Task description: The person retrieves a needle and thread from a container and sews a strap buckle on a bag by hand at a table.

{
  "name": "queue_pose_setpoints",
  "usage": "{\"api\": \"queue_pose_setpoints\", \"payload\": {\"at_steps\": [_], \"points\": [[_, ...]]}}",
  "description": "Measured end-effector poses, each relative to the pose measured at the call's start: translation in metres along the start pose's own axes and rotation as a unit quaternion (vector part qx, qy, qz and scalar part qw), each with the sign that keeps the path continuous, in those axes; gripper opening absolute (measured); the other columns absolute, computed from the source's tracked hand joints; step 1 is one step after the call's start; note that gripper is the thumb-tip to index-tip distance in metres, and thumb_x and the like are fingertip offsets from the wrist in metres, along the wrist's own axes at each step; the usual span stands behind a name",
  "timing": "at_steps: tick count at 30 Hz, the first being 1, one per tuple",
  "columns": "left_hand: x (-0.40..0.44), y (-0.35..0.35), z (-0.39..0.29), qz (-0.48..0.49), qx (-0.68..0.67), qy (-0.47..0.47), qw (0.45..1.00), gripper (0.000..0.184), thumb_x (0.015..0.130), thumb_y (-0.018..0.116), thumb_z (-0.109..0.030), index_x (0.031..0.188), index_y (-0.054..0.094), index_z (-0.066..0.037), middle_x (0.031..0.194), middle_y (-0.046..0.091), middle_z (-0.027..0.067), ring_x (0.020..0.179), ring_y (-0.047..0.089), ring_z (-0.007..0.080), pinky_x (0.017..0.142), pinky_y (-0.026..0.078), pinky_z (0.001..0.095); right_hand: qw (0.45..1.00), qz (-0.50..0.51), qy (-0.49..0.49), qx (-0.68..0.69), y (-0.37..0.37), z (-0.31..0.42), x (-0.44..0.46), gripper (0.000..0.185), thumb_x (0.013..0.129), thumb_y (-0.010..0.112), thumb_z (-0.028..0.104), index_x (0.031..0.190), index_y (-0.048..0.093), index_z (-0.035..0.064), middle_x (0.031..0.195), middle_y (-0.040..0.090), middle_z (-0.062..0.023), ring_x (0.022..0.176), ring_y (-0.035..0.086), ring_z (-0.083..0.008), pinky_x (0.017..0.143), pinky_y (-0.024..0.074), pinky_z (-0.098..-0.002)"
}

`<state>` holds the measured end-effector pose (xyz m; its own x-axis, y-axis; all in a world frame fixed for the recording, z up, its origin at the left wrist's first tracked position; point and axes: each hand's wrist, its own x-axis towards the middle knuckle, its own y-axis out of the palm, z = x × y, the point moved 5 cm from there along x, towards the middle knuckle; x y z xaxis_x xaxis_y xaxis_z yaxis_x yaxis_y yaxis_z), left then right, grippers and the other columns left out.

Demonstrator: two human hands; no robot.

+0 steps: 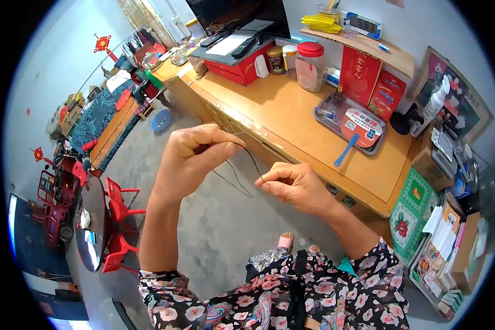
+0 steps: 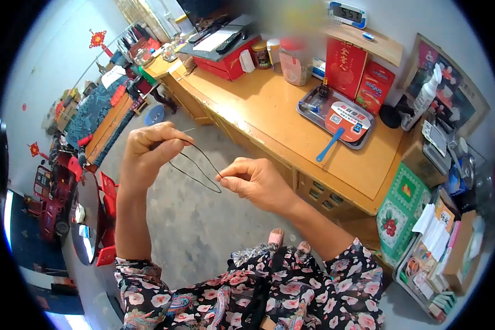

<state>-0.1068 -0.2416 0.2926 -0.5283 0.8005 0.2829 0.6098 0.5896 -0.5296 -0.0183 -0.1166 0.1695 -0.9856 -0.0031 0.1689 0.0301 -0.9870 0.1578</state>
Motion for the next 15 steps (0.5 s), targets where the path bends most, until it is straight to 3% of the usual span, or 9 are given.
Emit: {"api": "queue_pose_setpoints", "payload": {"at_steps": [4, 5, 7, 8, 9, 11, 13, 14, 15], "points": [[-0.007, -0.001, 0.023, -0.055, -0.058, -0.049, 0.996, 0.014, 0.083, 0.059, -0.009, 0.085, 0.067, 0.002, 0.067, 0.053, -0.0039, 0.062, 0.043, 0.0023, 0.052, 0.033, 0.0189, 0.996, -0.029, 0.049, 0.067, -0.002, -0.007, -0.013, 0.009, 0.083, 0.063, 0.01, 0.081, 0.065, 0.0015, 0.072, 0.054, 0.0007, 0.059, 0.047, -0.0031, 0.05, 0.0363, -0.0183], [-0.009, 0.004, 0.035, -0.056, -0.062, -0.05, 0.995, 0.014, 0.083, 0.059, -0.009, 0.085, 0.067, 0.002, 0.067, 0.053, -0.0039, 0.062, 0.043, 0.0023, 0.052, 0.033, 0.0189, 0.996, -0.029, 0.053, 0.064, -0.004, -0.005, -0.018, 0.009, 0.083, 0.063, 0.01, 0.081, 0.065, 0.0015, 0.072, 0.054, 0.0007, 0.059, 0.047, -0.0031, 0.05, 0.0363, -0.0183], [-0.02, 0.019, 0.078, -0.084, -0.11, -0.165, 0.976, 0.018, 0.083, 0.057, -0.016, 0.081, 0.068, -0.002, 0.06, 0.048, -0.0068, 0.052, 0.036, 0.0008, 0.045, 0.026, 0.0179, 0.981, -0.017, 0.03, 0.193, -0.007, 0.001, -0.028, 0.008, 0.083, 0.063, 0.01, 0.081, 0.065, 0.0025, 0.073, 0.054, 0.0002, 0.058, 0.048, -0.0039, 0.05, 0.0366, -0.0181], [-0.025, 0.036, 0.085, -0.071, -0.108, -0.158, 0.979, 0.017, 0.083, 0.057, -0.016, 0.081, 0.068, -0.003, 0.06, 0.049, -0.0071, 0.051, 0.037, 0.0006, 0.044, 0.027, 0.0181, 0.981, -0.02, 0.036, 0.19, -0.007, 0.001, -0.03, 0.008, 0.083, 0.063, 0.01, 0.081, 0.065, 0.0025, 0.073, 0.054, 0.0002, 0.058, 0.048, -0.0039, 0.05, 0.0366, -0.0181], [-0.034, 0.056, 0.1, -0.027, -0.159, -0.204, 0.966, 0.015, 0.083, 0.059, -0.012, 0.083, 0.068, 0.0, 0.076, 0.064, 0.0005, 0.073, 0.054, 0.0056, 0.066, 0.044, 0.0212, 0.969, -0.036, 0.014, 0.246, -0.007, 0.002, -0.031, 0.007, 0.084, 0.062, 0.009, 0.083, 0.065, 0.0022, 0.073, 0.055, 0.0007, 0.058, 0.048, -0.0045, 0.05, 0.0364, -0.0183], [-0.048, 0.099, 0.112, 0.017, -0.191, -0.211, 0.958, 0.017, 0.083, 0.058, -0.012, 0.084, 0.067, 0.003, 0.078, 0.065, 0.0021, 0.074, 0.056, 0.0077, 0.068, 0.045, 0.0229, 0.953, -0.061, -0.001, 0.297, -0.004, -0.001, -0.031, 0.007, 0.084, 0.062, 0.008, 0.084, 0.065, 0.0019, 0.074, 0.055, 0.0011, 0.058, 0.048, -0.0051, 0.05, 0.0363, -0.0186], [-0.059, 0.129, 0.106, 0.039, -0.199, -0.216, 0.955, 0.018, 0.083, 0.058, -0.012, 0.083, 0.067, 0.003, 0.078, 0.065, 0.0024, 0.074, 0.056, 0.008, 0.068, 0.045, 0.0232, 0.968, -0.23, -0.072, 0.072, -0.022, 0.001, -0.029, 0.006, 0.083, 0.06, 0.002, 0.087, 0.065, 0.0007, 0.077, 0.057, -0.0033, 0.055, 0.051, -0.0107, 0.048, 0.0387, -0.0227], [-0.064, 0.139, 0.104, 0.057, -0.199, -0.217, 0.954, 0.018, 0.083, 0.058, -0.012, 0.083, 0.066, 0.003, 0.078, 0.065, 0.0027, 0.074, 0.056, 0.0083, 0.069, 0.046, 0.0235, 0.968, -0.234, -0.066, 0.066, -0.029, -0.004, -0.027, 0.006, 0.083, 0.06, 0.002, 0.087, 0.065, 0.0007, 0.077, 0.057, -0.0033, 0.055, 0.051, -0.0107, 0.048, 0.0387, -0.0227], [-0.067, 0.143, 0.102, 0.059, -0.207, -0.217, 0.952, 0.018, 0.083, 0.058, -0.012, 0.083, 0.066, 0.003, 0.078, 0.065, 0.0027, 0.074, 0.056, 0.0083, 0.069, 0.046, 0.0235, 0.941, -0.26, -0.163, -0.145, -0.036, 0.004, -0.028, 0.008, 0.082, 0.06, 0.002, 0.088, 0.065, 0.0018, 0.076, 0.057, -0.005, 0.056, 0.052, -0.0122, 0.049, 0.04, -0.0235]]}}
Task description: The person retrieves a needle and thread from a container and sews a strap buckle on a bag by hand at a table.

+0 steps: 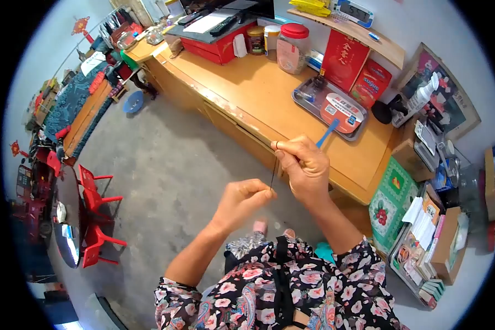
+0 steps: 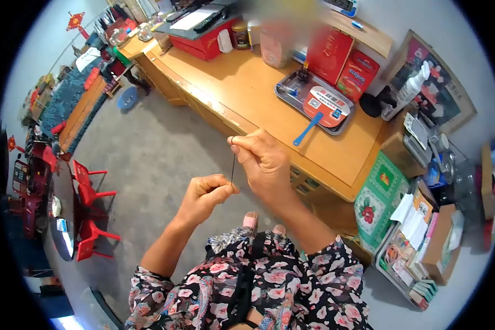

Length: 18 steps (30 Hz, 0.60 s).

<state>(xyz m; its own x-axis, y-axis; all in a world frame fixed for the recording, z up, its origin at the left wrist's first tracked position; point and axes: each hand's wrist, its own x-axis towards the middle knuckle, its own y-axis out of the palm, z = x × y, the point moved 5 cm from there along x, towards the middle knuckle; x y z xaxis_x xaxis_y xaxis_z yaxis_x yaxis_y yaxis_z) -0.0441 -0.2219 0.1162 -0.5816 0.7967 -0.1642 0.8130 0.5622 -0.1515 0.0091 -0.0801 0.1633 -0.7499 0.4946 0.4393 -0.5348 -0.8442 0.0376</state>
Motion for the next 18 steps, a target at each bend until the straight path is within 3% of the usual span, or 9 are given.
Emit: {"api": "queue_pose_setpoints", "payload": {"at_steps": [1, 2, 3, 5, 9, 12, 13, 15, 18], "points": [[-0.002, 0.002, -0.002, -0.012, -0.027, 0.012, 0.999, 0.018, 0.082, 0.058, -0.012, 0.083, 0.066, 0.003, 0.078, 0.065, 0.0029, 0.075, 0.056, 0.0083, 0.069, 0.045, 0.0234, 0.972, -0.008, -0.15, -0.18, -0.002, 0.005, 0.0, 0.01, 0.082, 0.06, 0.002, 0.09, 0.065, 0.0028, 0.075, 0.057, -0.0067, 0.057, 0.053, -0.0136, 0.05, 0.0412, -0.0244], [-0.003, 0.002, -0.004, -0.025, -0.053, 0.022, 0.998, 0.018, 0.082, 0.058, -0.012, 0.082, 0.066, 0.003, 0.078, 0.065, 0.0032, 0.075, 0.056, 0.0082, 0.068, 0.045, 0.0233, 0.95, 0.004, -0.199, -0.242, -0.006, -0.002, -0.003, 0.014, 0.076, 0.063, 0.0, 0.09, 0.065, 0.0045, 0.075, 0.057, -0.0086, 0.061, 0.056, -0.0179, 0.052, 0.0435, -0.0259], [-0.003, 0.002, -0.004, -0.026, -0.059, 0.021, 0.998, 0.018, 0.082, 0.058, -0.012, 0.082, 0.066, 0.003, 0.078, 0.065, 0.0032, 0.075, 0.056, 0.0082, 0.068, 0.045, 0.0233, 0.949, 0.008, -0.196, -0.245, -0.014, -0.003, -0.005, 0.014, 0.076, 0.063, 0.0, 0.09, 0.065, 0.0045, 0.075, 0.057, -0.0086, 0.061, 0.056, -0.0179, 0.052, 0.0435, -0.0259], [-0.002, -0.011, -0.004, -0.08, -0.101, 0.035, 0.991, 0.014, 0.081, 0.058, -0.01, 0.079, 0.068, 0.0, 0.068, 0.058, -0.003, 0.061, 0.045, 0.0031, 0.055, 0.034, 0.0189, 0.875, 0.078, -0.266, -0.398, -0.016, -0.002, -0.012, 0.018, 0.068, 0.063, 0.002, 0.085, 0.065, 0.0069, 0.075, 0.056, -0.0053, 0.064, 0.057, -0.0206, 0.055, 0.0449, -0.0307], [0.002, -0.016, -0.01, -0.073, -0.104, 0.023, 0.992, 0.014, 0.081, 0.059, -0.012, 0.077, 0.068, -0.001, 0.061, 0.05, -0.0065, 0.057, 0.038, 0.0016, 0.05, 0.028, 0.019, 0.841, 0.12, -0.277, -0.448, -0.01, -0.008, -0.023, 0.016, 0.064, 0.064, 0.003, 0.079, 0.062, 0.0069, 0.073, 0.054, -0.0043, 0.065, 0.056, -0.021, 0.055, 0.0449, -0.0313], [0.006, -0.02, -0.013, -0.072, -0.101, 0.024, 0.992, 0.015, 0.081, 0.058, -0.013, 0.078, 0.067, -0.001, 0.061, 0.05, -0.0062, 0.058, 0.038, 0.0014, 0.05, 0.028, 0.0191, 0.916, 0.134, -0.151, -0.346, -0.009, -0.016, -0.025, 0.016, 0.062, 0.07, 0.003, 0.069, 0.055, 0.0055, 0.07, 0.05, -0.0051, 0.061, 0.053, -0.0207, 0.053, 0.0428, -0.0308], [0.007, -0.022, -0.013, -0.072, -0.095, 0.022, 0.993, 0.015, 0.082, 0.058, -0.013, 0.078, 0.067, -0.001, 0.062, 0.051, -0.006, 0.058, 0.039, 0.0014, 0.051, 0.028, 0.0191, 0.916, 0.136, -0.15, -0.346, -0.009, -0.014, -0.027, 0.016, 0.062, 0.07, 0.003, 0.069, 0.055, 0.0055, 0.07, 0.05, -0.0051, 0.061, 0.053, -0.0207, 0.053, 0.0428, -0.0308], [0.01, -0.024, -0.008, -0.078, -0.082, 0.037, 0.993, 0.015, 0.082, 0.058, -0.013, 0.079, 0.067, -0.001, 0.063, 0.051, -0.0054, 0.059, 0.04, 0.0017, 0.051, 0.029, 0.0193, 0.966, 0.121, 0.047, -0.221, -0.017, -0.025, -0.029, 0.017, 0.065, 0.071, 0.002, 0.069, 0.054, 0.0046, 0.068, 0.05, -0.0054, 0.057, 0.05, -0.0165, 0.052, 0.0401, -0.0275], [0.011, -0.024, -0.004, -0.077, -0.082, 0.031, 0.993, 0.015, 0.082, 0.058, -0.012, 0.079, 0.067, -0.001, 0.064, 0.052, -0.0049, 0.06, 0.041, 0.002, 0.051, 0.03, 0.0196, 0.97, 0.125, 0.137, -0.157, -0.019, -0.028, -0.031, 0.016, 0.07, 0.069, 0.002, 0.068, 0.053, 0.0038, 0.067, 0.049, -0.0026, 0.056, 0.048, -0.0103, 0.051, 0.0379, -0.0241]]}}
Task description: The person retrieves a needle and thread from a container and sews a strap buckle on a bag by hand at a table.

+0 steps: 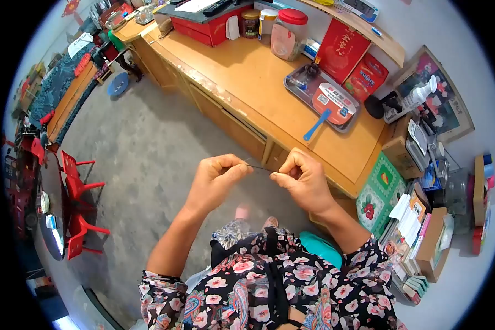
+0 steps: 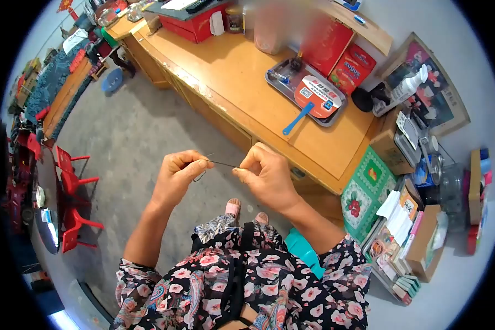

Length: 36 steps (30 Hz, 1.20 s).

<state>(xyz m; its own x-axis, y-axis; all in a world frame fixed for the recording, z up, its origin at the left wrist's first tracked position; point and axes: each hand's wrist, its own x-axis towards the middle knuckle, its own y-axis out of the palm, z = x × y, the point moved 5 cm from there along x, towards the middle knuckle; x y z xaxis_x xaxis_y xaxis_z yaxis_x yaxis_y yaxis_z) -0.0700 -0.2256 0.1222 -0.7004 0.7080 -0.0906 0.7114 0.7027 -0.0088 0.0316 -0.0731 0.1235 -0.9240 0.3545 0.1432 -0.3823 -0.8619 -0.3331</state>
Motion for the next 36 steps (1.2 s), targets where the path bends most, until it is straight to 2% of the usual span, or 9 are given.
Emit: {"api": "queue_pose_setpoints", "payload": {"at_steps": [9, 17, 23, 25, 26, 28, 29, 31, 36], "points": [[-0.007, 0.011, 0.026, 0.019, -0.018, -0.072, 0.997, 0.015, 0.08, 0.057, -0.014, 0.073, 0.066, -0.003, 0.058, 0.048, -0.0071, 0.054, 0.036, 0.0011, 0.048, 0.026, 0.0192, 0.937, 0.053, 0.104, 0.329, 0.011, -0.001, -0.006, 0.02, 0.074, 0.063, -0.005, 0.072, 0.047, 0.0067, 0.077, 0.049, 0.0004, 0.074, 0.046, -0.0065, 0.066, 0.0382, -0.0207], [-0.011, 0.001, 0.054, -0.024, -0.054, -0.053, 0.997, 0.016, 0.078, 0.057, -0.016, 0.071, 0.065, -0.004, 0.054, 0.044, -0.0075, 0.051, 0.031, 0.0009, 0.046, 0.023, 0.0202, 0.949, 0.032, 0.108, 0.294, -0.01, -0.014, -0.017, 0.022, 0.072, 0.06, -0.008, 0.073, 0.045, 0.0076, 0.077, 0.046, 0.0009, 0.073, 0.044, -0.006, 0.066, 0.0376, -0.0199], [-0.019, 0.007, 0.069, -0.012, 0.013, -0.047, 0.999, 0.012, 0.081, 0.057, -0.007, 0.079, 0.066, 0.001, 0.066, 0.057, -0.0018, 0.062, 0.048, 0.0056, 0.053, 0.036, 0.0215, 0.951, 0.089, 0.145, 0.259, -0.021, -0.025, -0.033, 0.015, 0.072, 0.057, -0.005, 0.074, 0.048, 0.0075, 0.077, 0.045, 0.0034, 0.071, 0.043, -0.0043, 0.063, 0.0361, -0.019], [-0.019, 0.002, 0.047, -0.069, 0.155, 0.138, 0.976, 0.015, 0.085, 0.054, -0.007, 0.089, 0.066, 0.001, 0.075, 0.063, 0.0034, 0.07, 0.056, 0.0072, 0.059, 0.043, 0.0223, 0.948, 0.107, 0.171, 0.245, -0.032, -0.034, -0.037, 0.011, 0.072, 0.058, -0.002, 0.078, 0.053, 0.0046, 0.077, 0.049, -0.0003, 0.073, 0.05, -0.0099, 0.064, 0.0395, -0.0222], [-0.02, -0.007, 0.047, -0.074, 0.195, 0.181, 0.961, 0.021, 0.087, 0.05, -0.006, 0.101, 0.064, 0.0, 0.083, 0.065, 0.0082, 0.073, 0.06, 0.0093, 0.064, 0.047, 0.023, 0.981, 0.131, 0.141, 0.024, -0.037, -0.037, -0.036, 0.012, 0.071, 0.059, 0.0, 0.083, 0.055, 0.0038, 0.079, 0.052, -0.0041, 0.075, 0.053, -0.0156, 0.066, 0.0414, -0.0254], [-0.027, -0.021, 0.04, -0.078, 0.172, 0.126, 0.974, 0.022, 0.087, 0.048, -0.004, 0.103, 0.063, 0.001, 0.082, 0.065, 0.0082, 0.07, 0.06, 0.0096, 0.062, 0.047, 0.023, 0.914, 0.092, -0.011, -0.394, -0.043, -0.042, -0.041, 0.024, 0.072, 0.063, 0.007, 0.095, 0.06, 0.0032, 0.088, 0.057, -0.0133, 0.082, 0.057, -0.0303, 0.072, 0.0452, -0.0346], [-0.032, -0.027, 0.04, -0.083, 0.149, 0.073, 0.983, 0.024, 0.087, 0.047, -0.002, 0.106, 0.062, 0.001, 0.081, 0.065, 0.0082, 0.067, 0.06, 0.01, 0.06, 0.047, 0.023, 0.915, 0.094, -0.01, -0.392, -0.04, -0.046, -0.047, 0.024, 0.072, 0.063, 0.007, 0.095, 0.06, 0.0032, 0.088, 0.057, -0.0133, 0.082, 0.057, -0.0303, 0.072, 0.0452, -0.0346], [-0.039, -0.024, 0.035, -0.05, 0.155, 0.075, 0.984, 0.03, 0.087, 0.044, 0.001, 0.114, 0.058, -0.001, 0.075, 0.063, 0.0062, 0.06, 0.057, 0.01, 0.056, 0.046, 0.0229, 0.94, 0.044, -0.072, -0.332, -0.025, -0.03, -0.047, 0.026, 0.073, 0.064, 0.01, 0.097, 0.062, 0.0027, 0.091, 0.058, -0.0136, 0.08, 0.057, -0.0313, 0.071, 0.046, -0.0365], [-0.051, 0.025, 0.042, 0.149, 0.068, -0.034, 0.986, 0.061, 0.089, 0.042, 0.0, 0.143, 0.017, -0.012, 0.066, 0.057, 0.0033, 0.052, 0.05, 0.0087, 0.051, 0.044, 0.0225, 0.958, 0.111, 0.177, 0.194, 0.048, -0.032, -0.056, 0.019, 0.086, 0.057, 0.01, 0.1, 0.063, -0.0021, 0.08, 0.055, -0.0026, 0.063, 0.047, -0.0069, 0.056, 0.039, -0.0209]]}}
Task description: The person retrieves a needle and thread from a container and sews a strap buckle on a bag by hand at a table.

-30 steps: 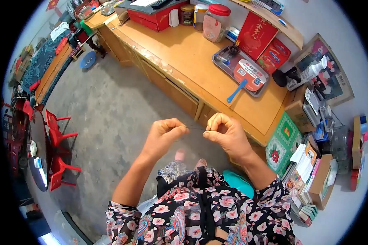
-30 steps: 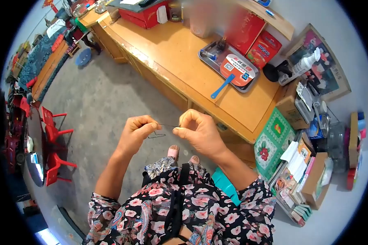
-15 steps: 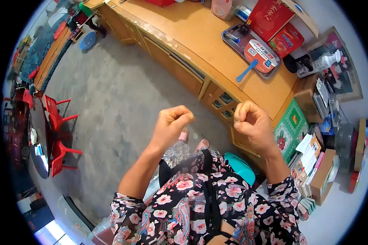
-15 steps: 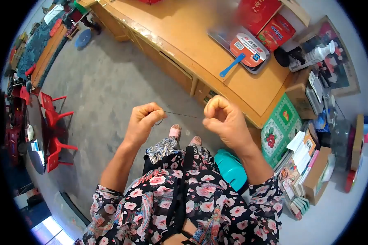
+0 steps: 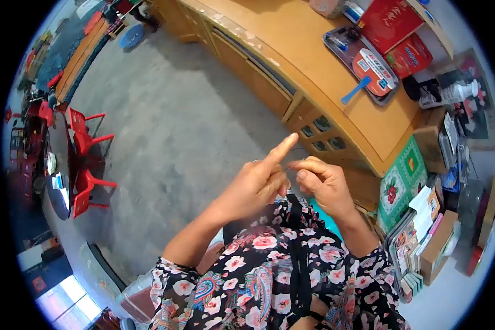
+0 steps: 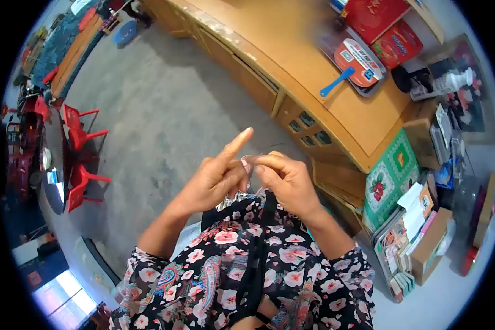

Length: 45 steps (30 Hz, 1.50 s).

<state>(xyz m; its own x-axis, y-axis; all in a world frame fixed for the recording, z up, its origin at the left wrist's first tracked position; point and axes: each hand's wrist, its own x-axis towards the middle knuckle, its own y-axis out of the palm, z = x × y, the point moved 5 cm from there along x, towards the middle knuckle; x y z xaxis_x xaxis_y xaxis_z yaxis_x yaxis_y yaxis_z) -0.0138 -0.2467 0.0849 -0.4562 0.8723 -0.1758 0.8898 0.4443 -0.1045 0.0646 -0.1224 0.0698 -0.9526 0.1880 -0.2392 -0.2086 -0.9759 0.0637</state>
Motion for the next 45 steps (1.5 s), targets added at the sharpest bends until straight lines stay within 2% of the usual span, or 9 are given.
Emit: {"api": "queue_pose_setpoints", "payload": {"at_steps": [7, 13, 15, 18, 28, 32, 35, 40, 45], "points": [[-0.017, 0.012, 0.031, -0.058, -0.032, -0.026, 0.997, 0.064, 0.091, 0.048, -0.008, 0.143, 0.013, -0.01, 0.067, 0.057, 0.0062, 0.053, 0.052, 0.0128, 0.053, 0.046, 0.0244, 0.988, 0.028, 0.089, 0.126, 0.023, -0.036, 0.002, 0.01, 0.088, 0.054, 0.008, 0.091, 0.061, 0.001, 0.081, 0.055, -0.0004, 0.06, 0.045, -0.004, 0.051, 0.034, -0.0179], [-0.077, 0.001, 0.027, -0.258, 0.273, 0.036, 0.926, 0.024, 0.081, 0.059, -0.012, 0.103, 0.055, -0.001, 0.078, 0.061, 0.0123, 0.071, 0.059, 0.0306, 0.08, 0.044, 0.0356, 0.982, 0.017, 0.131, 0.136, 0.011, -0.047, 0.004, 0.015, 0.094, 0.041, 0.011, 0.089, 0.05, 0.0011, 0.087, 0.061, -0.0084, 0.071, 0.061, -0.0123, 0.059, 0.0473, -0.0205], [-0.093, 0.02, 0.067, -0.039, 0.003, -0.06, 0.997, 0.011, 0.082, 0.057, -0.009, 0.089, 0.061, -0.001, 0.076, 0.061, 0.0085, 0.072, 0.057, 0.0147, 0.069, 0.045, 0.0284, 0.961, 0.164, 0.209, 0.078, 0.029, -0.067, -0.013, 0.017, 0.094, 0.04, 0.015, 0.088, 0.05, 0.0021, 0.086, 0.062, -0.009, 0.073, 0.062, -0.0137, 0.062, 0.049, -0.0224], [-0.108, 0.037, 0.109, 0.024, -0.1, -0.226, 0.969, 0.009, 0.082, 0.054, -0.009, 0.084, 0.058, -0.001, 0.075, 0.059, 0.0096, 0.069, 0.057, 0.0196, 0.063, 0.045, 0.0291, 0.935, 0.312, 0.153, -0.066, 0.047, -0.079, -0.03, 0.017, 0.092, 0.044, 0.015, 0.085, 0.049, 0.0006, 0.082, 0.063, -0.007, 0.069, 0.058, -0.0098, 0.063, 0.0468, -0.0237], [-0.085, 0.039, 0.114, 0.157, 0.211, -0.242, 0.934, 0.022, 0.077, 0.052, -0.024, 0.091, 0.062, -0.012, 0.088, 0.062, 0.0157, 0.086, 0.059, 0.0344, 0.071, 0.045, 0.037, 0.94, 0.285, 0.155, -0.102, 0.045, -0.097, -0.008, 0.019, 0.091, 0.044, 0.016, 0.084, 0.05, -0.0008, 0.069, 0.062, -0.0075, 0.059, 0.06, -0.0126, 0.057, 0.0486, -0.025], [-0.068, 0.05, 0.127, 0.184, -0.028, -0.217, 0.958, 0.017, 0.074, 0.057, -0.015, 0.085, 0.06, -0.002, 0.079, 0.063, 0.01, 0.072, 0.056, 0.0186, 0.068, 0.043, 0.0322, 0.948, 0.271, 0.133, -0.097, 0.039, -0.106, -0.003, 0.021, 0.092, 0.043, 0.016, 0.083, 0.05, -0.001, 0.069, 0.062, -0.0077, 0.059, 0.06, -0.0131, 0.057, 0.0488, -0.0259], [-0.049, 0.053, 0.115, 0.245, 0.116, -0.261, 0.927, 0.016, 0.078, 0.059, -0.018, 0.084, 0.06, -0.003, 0.075, 0.059, 0.0073, 0.073, 0.053, 0.0128, 0.068, 0.043, 0.0265, 0.952, 0.25, 0.159, -0.082, 0.027, -0.108, -0.003, 0.018, 0.091, 0.044, 0.013, 0.084, 0.051, -0.0014, 0.071, 0.061, -0.0063, 0.063, 0.058, -0.011, 0.06, 0.0489, -0.0248], [-0.037, 0.056, 0.089, 0.089, 0.383, -0.085, 0.915, 0.018, 0.079, 0.051, -0.022, 0.084, 0.056, -0.005, 0.082, 0.063, 0.013, 0.074, 0.062, 0.0336, 0.06, 0.048, 0.0434, 0.964, 0.208, 0.156, -0.051, 0.007, -0.125, -0.008, 0.016, 0.091, 0.043, 0.012, 0.085, 0.05, -0.0016, 0.076, 0.061, -0.0078, 0.068, 0.059, -0.0131, 0.064, 0.0496, -0.0256], [-0.029, 0.059, 0.066, 0.019, 0.445, -0.018, 0.895, 0.017, 0.076, 0.056, -0.025, 0.082, 0.05, -0.011, 0.072, 0.058, 0.007, 0.061, 0.061, 0.0281, 0.047, 0.046, 0.042, 0.978, 0.162, 0.125, -0.048, -0.006, -0.122, -0.009, 0.022, 0.091, 0.044, 0.017, 0.081, 0.052, -0.0007, 0.075, 0.061, -0.0074, 0.071, 0.057, -0.0127, 0.067, 0.0458, -0.0256]]}}
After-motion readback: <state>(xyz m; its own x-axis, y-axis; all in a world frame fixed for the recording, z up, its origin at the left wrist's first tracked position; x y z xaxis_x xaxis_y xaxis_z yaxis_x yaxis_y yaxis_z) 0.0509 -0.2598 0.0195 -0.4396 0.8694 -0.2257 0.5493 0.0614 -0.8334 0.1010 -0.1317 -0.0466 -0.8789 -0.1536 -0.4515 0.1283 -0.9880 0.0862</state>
